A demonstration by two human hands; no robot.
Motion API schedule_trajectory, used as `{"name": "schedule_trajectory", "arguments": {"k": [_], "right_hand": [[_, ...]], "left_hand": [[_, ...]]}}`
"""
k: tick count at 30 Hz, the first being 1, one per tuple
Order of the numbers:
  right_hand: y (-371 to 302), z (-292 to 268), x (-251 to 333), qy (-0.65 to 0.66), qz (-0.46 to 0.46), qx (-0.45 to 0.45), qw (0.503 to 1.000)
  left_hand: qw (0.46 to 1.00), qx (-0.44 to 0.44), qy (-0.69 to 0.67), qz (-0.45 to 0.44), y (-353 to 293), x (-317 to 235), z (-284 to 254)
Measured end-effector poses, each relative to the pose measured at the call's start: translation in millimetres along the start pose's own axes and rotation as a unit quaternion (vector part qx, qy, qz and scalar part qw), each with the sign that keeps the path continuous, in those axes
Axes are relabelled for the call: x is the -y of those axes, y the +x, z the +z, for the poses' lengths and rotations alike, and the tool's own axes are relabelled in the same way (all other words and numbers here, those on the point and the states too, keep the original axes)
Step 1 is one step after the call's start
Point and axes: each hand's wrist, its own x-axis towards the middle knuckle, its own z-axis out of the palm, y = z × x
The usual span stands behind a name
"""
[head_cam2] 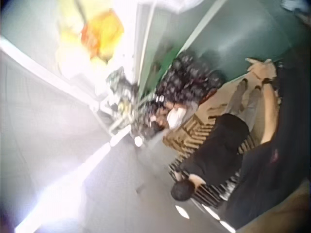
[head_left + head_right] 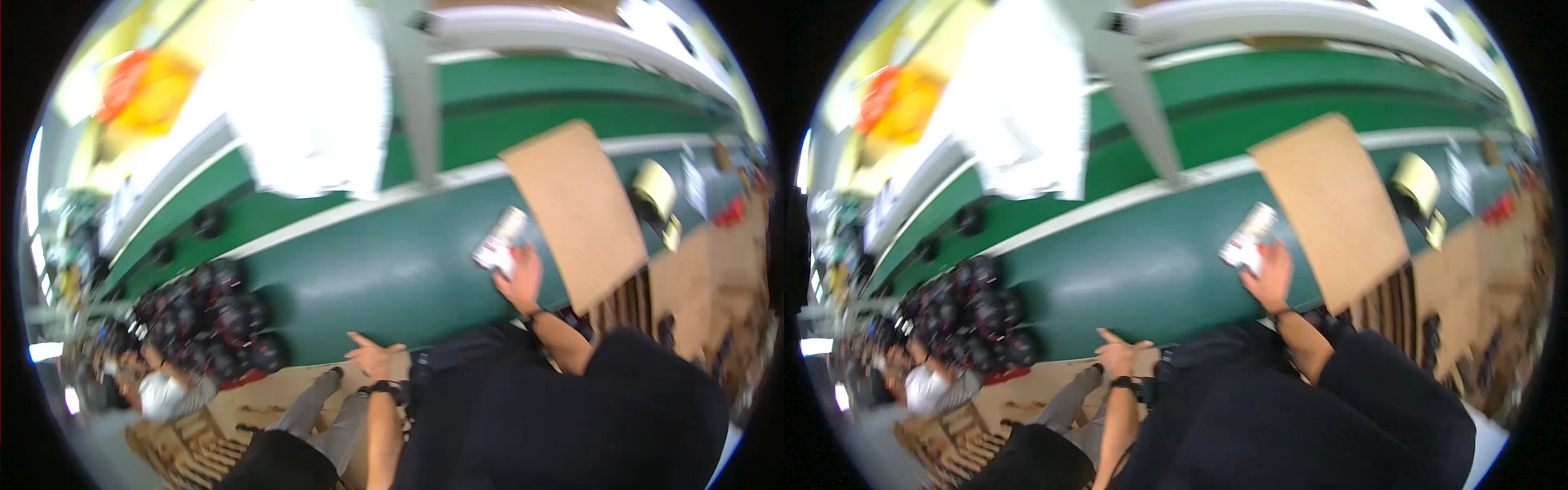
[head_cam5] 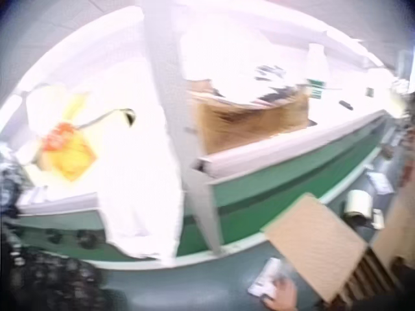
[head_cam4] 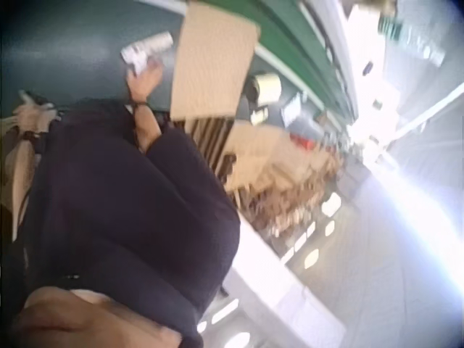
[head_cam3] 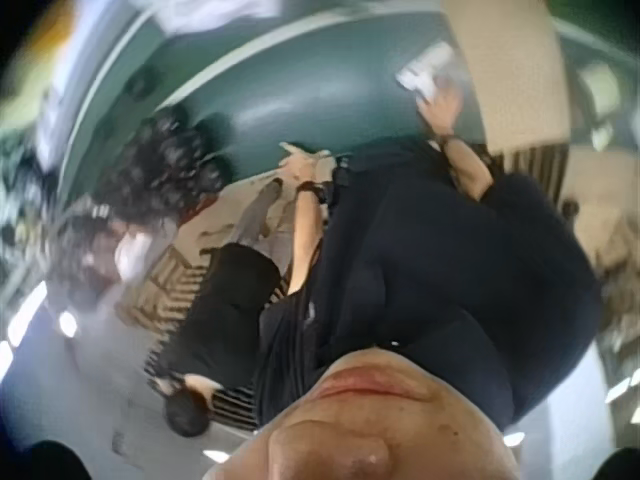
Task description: The person is assembling plastic housings for electronics, applying glue with a glue gun to secure components and wires.
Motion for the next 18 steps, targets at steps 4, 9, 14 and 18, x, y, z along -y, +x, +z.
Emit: {"name": "schedule_trajectory", "arguments": {"k": [4,9,14,18], "right_hand": [[-9.1,-4.3,-21.9,-0.049,0.009,-0.023,0.998],[-12.2,16.7,-26.4,-0.066,-0.008,-0.046,0.997],[-4.5,23.6,0.6,-0.036,-0.042,-0.027,0.998],[-10.8,20.4,-17.3,-0.077,-0.009,-0.016,0.997]], "left_hand": [[0.998,0.048,0.039,0.014,-4.7,-28.4,-4.5],[0.993,0.094,-0.07,-0.005,3.4,-19.0,-12.3],[0.968,0.087,-0.182,0.148,57.1,75.4,-0.7],[0.917,-0.018,-0.327,0.226,100.1,74.6,-169.2]]}}
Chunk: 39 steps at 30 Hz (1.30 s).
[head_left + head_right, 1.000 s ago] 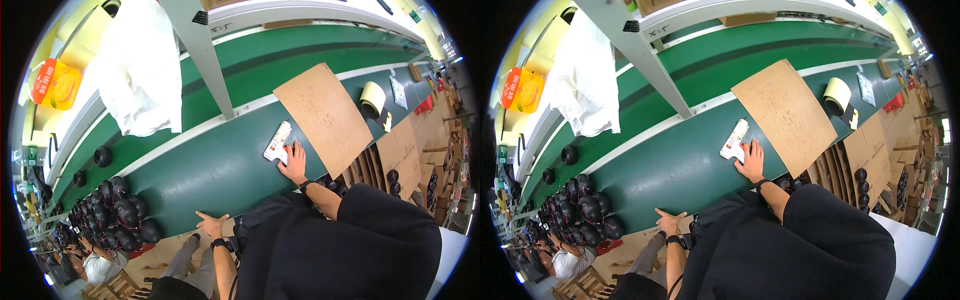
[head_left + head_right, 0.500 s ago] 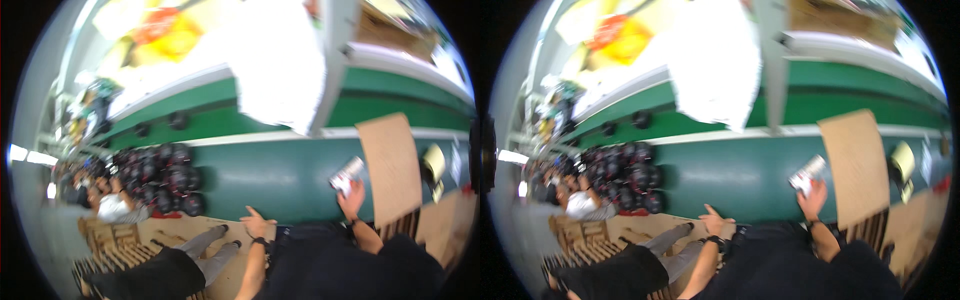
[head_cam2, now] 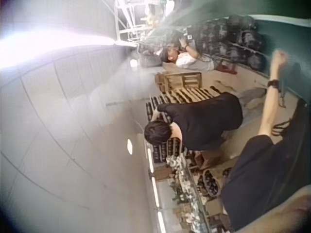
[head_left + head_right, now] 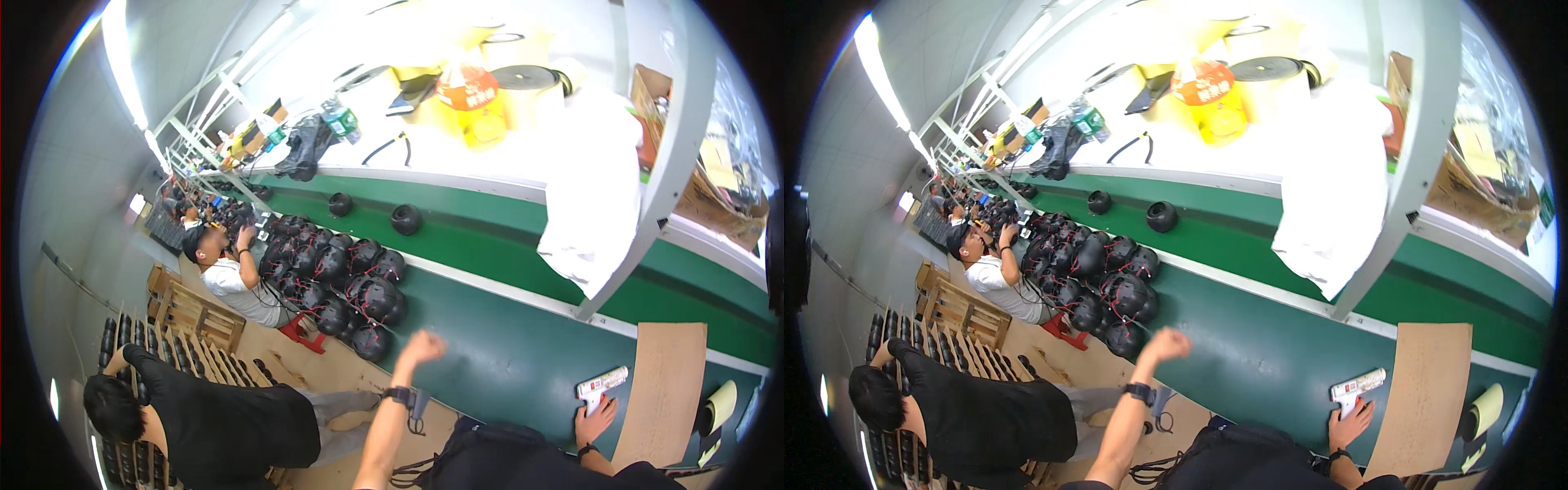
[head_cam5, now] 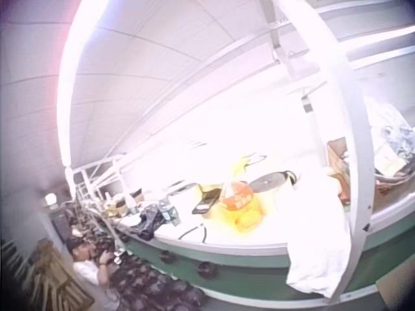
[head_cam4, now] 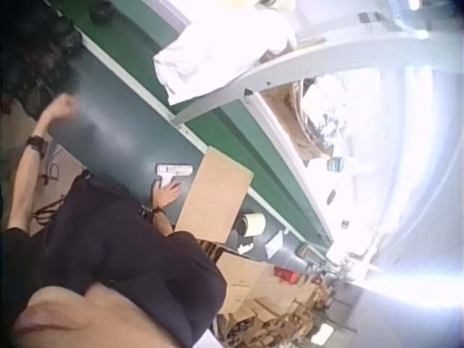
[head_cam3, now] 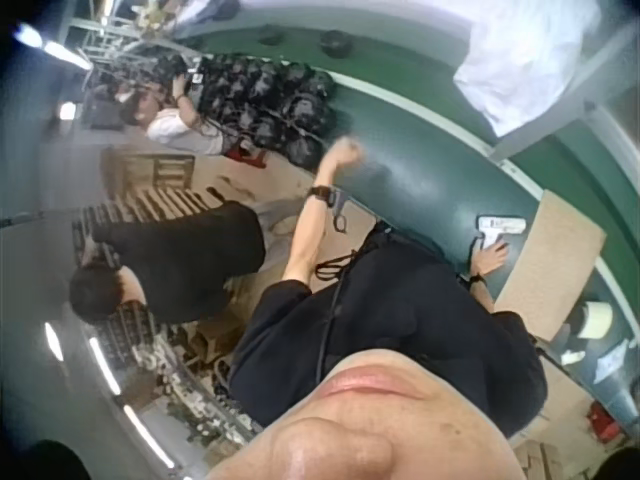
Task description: The person is assembling plastic housings for electronics, applying glue with a glue gun to secure components and wires.
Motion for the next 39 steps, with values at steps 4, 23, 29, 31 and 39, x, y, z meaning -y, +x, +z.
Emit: {"name": "schedule_trajectory", "arguments": {"k": [4,23,29,31,39], "right_hand": [[-3.3,-5.9,-1.3,-0.003,0.002,0.0,1.0],[25.5,15.7,-11.1,0.085,0.186,0.189,0.96],[11.4,-19.3,30.4,0.161,0.145,0.115,0.969],[24.5,-53.9,58.9,0.103,0.19,0.128,0.968],[51.6,-183.4,141.6,0.283,0.299,0.13,0.902]], "left_hand": [[0.935,-0.266,-0.123,0.197,45.7,-119.3,-163.5],[0.814,-0.569,0.112,0.024,278.1,6.5,-568.8],[0.848,-0.475,0.221,-0.083,304.8,16.7,-567.2],[0.867,-0.432,0.25,0.017,304.5,16.6,-570.6],[0.869,-0.286,0.356,0.192,377.4,-150.4,-375.3]]}}
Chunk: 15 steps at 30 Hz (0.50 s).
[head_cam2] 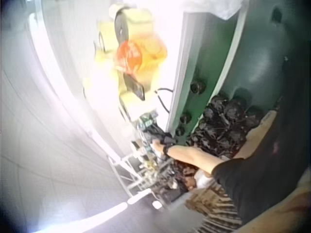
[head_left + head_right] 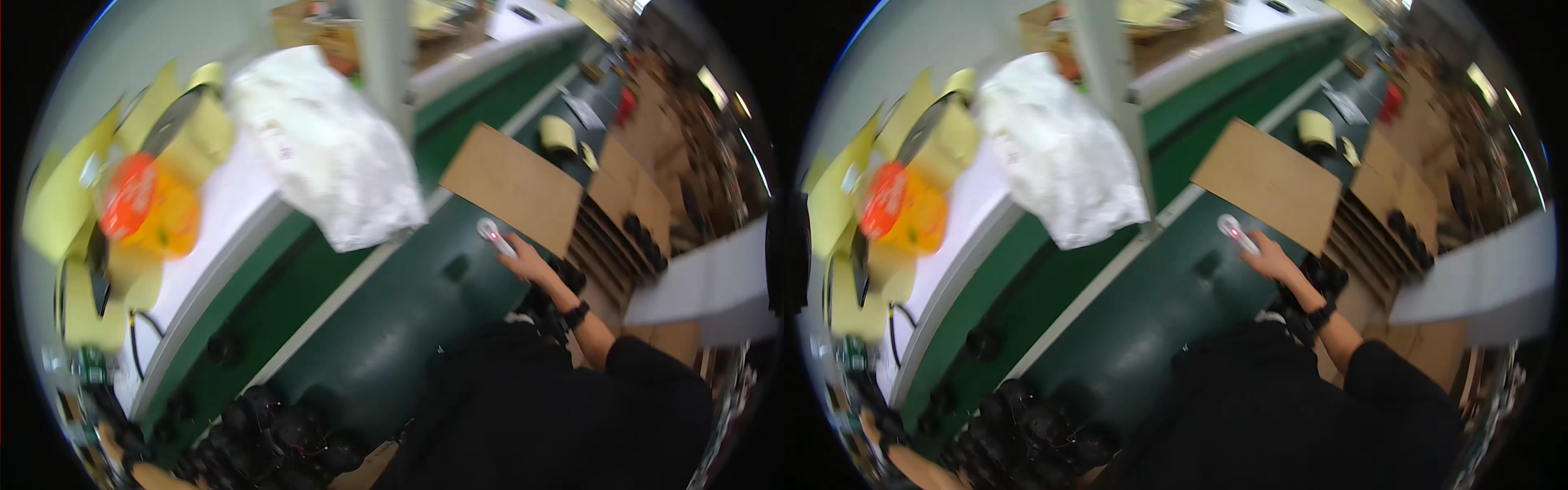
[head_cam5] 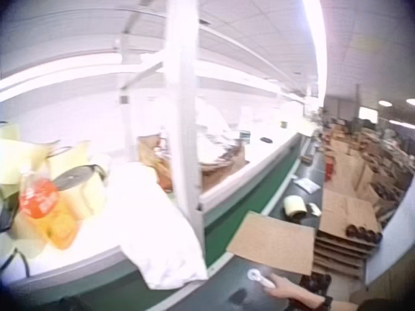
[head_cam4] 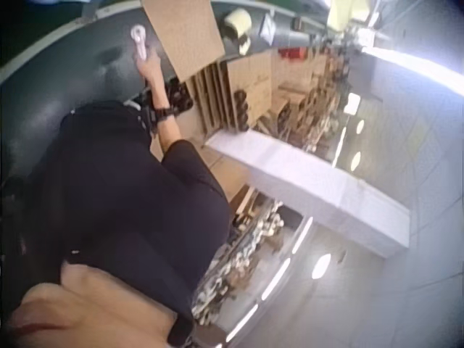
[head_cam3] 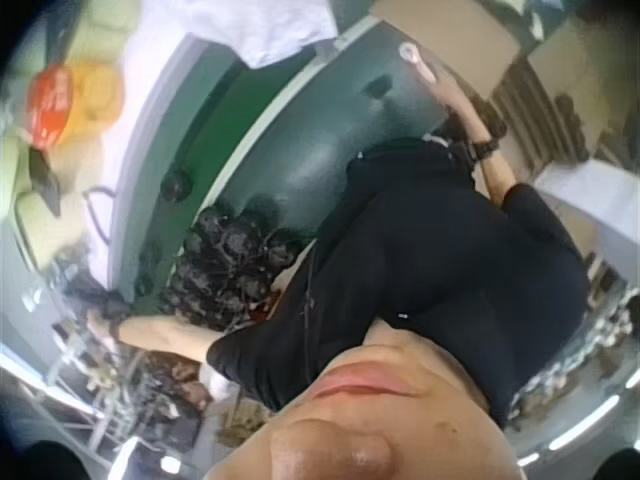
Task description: The person is assembling plastic housings for electronics, applying glue with a glue gun to secure components and wires.
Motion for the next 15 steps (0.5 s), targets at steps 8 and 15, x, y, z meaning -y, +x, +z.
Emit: {"name": "schedule_trajectory", "arguments": {"k": [8,15], "right_hand": [[-53.9,-24.7,28.5,0.012,-0.057,-0.007,0.998],[-52.9,-26.9,6.4,0.03,-0.099,0.02,0.994]], "left_hand": [[0.985,-0.09,0.12,-0.086,-27.8,93.3,-87.7],[0.91,-0.179,0.247,-0.281,-97.4,180.9,-175.1]]}}
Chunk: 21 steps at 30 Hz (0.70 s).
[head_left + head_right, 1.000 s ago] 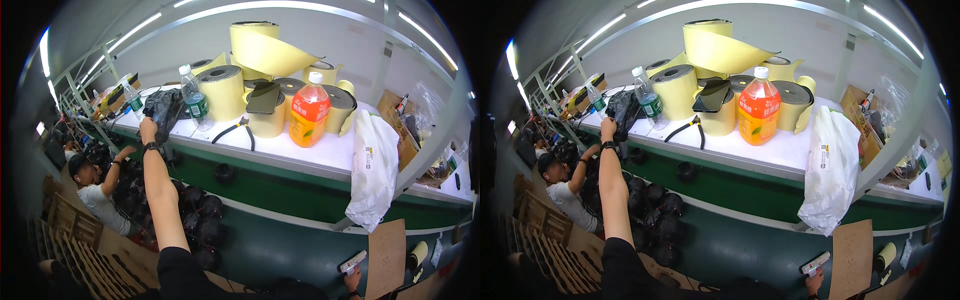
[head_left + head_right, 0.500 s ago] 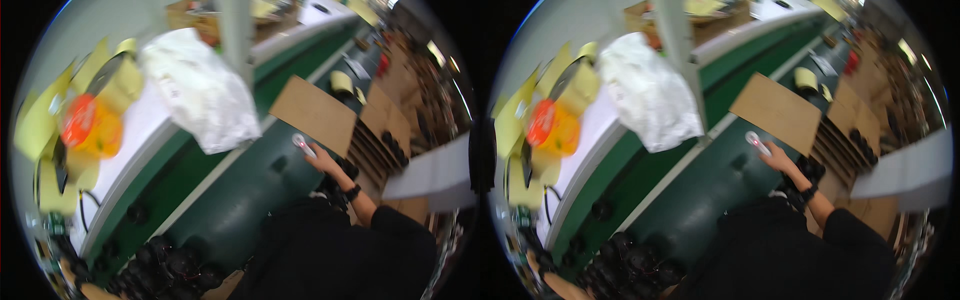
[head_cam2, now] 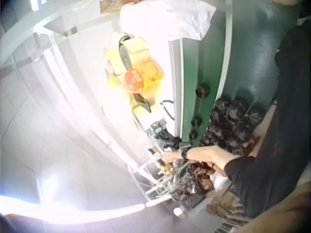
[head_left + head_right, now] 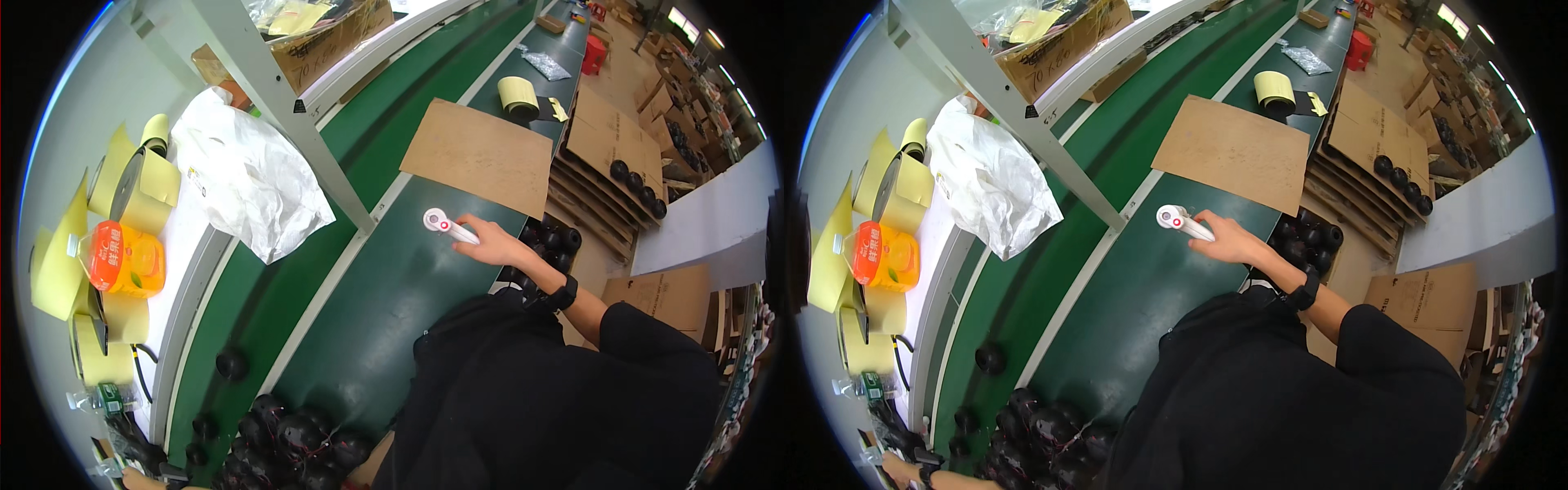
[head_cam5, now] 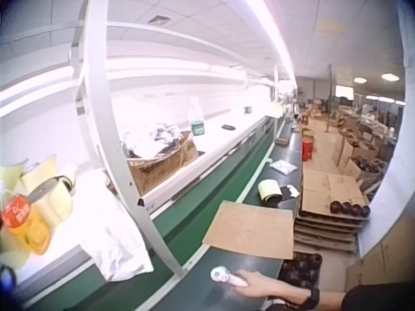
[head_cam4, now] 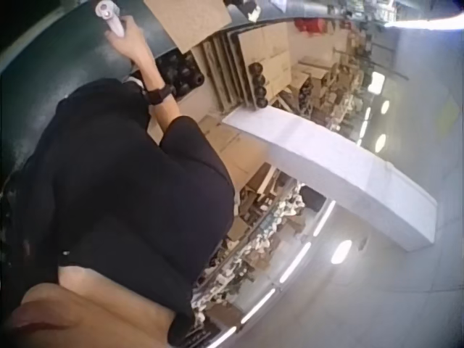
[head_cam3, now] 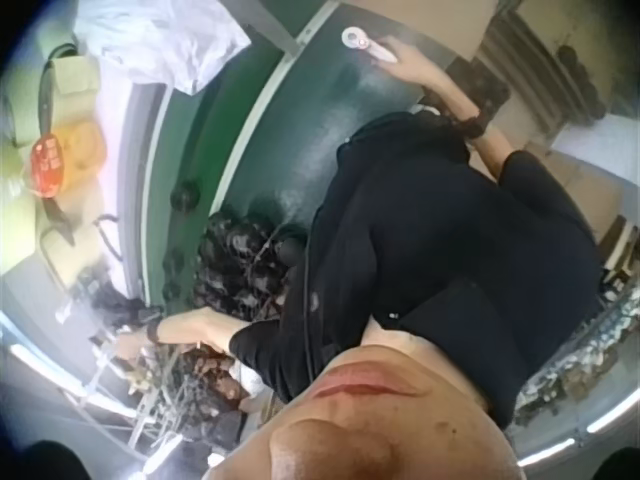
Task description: The person is assembling plastic housings for electronics, applying glue with a glue gun to secure components and wires.
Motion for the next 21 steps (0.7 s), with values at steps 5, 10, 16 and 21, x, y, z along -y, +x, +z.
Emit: {"name": "schedule_trajectory", "arguments": {"k": [5,10,16,21], "right_hand": [[4.1,-28.4,-9.5,0.007,0.109,0.045,0.993],[19.1,-51.8,-54.0,0.016,0.098,0.028,0.995],[16.1,-88.5,-98.8,0.067,0.152,-0.002,0.986],[18.2,-106.3,-124.7,0.068,0.163,0.018,0.984]], "left_hand": [[0.949,-0.118,-0.29,0.047,-198.3,-38.0,-92.1],[0.723,0.388,-0.57,0.055,-391.0,-69.4,-236.6],[0.463,0.656,-0.484,0.347,-518.0,-182.8,-154.7],[0.433,0.656,-0.515,0.342,-628.1,-315.1,-133.6]]}}
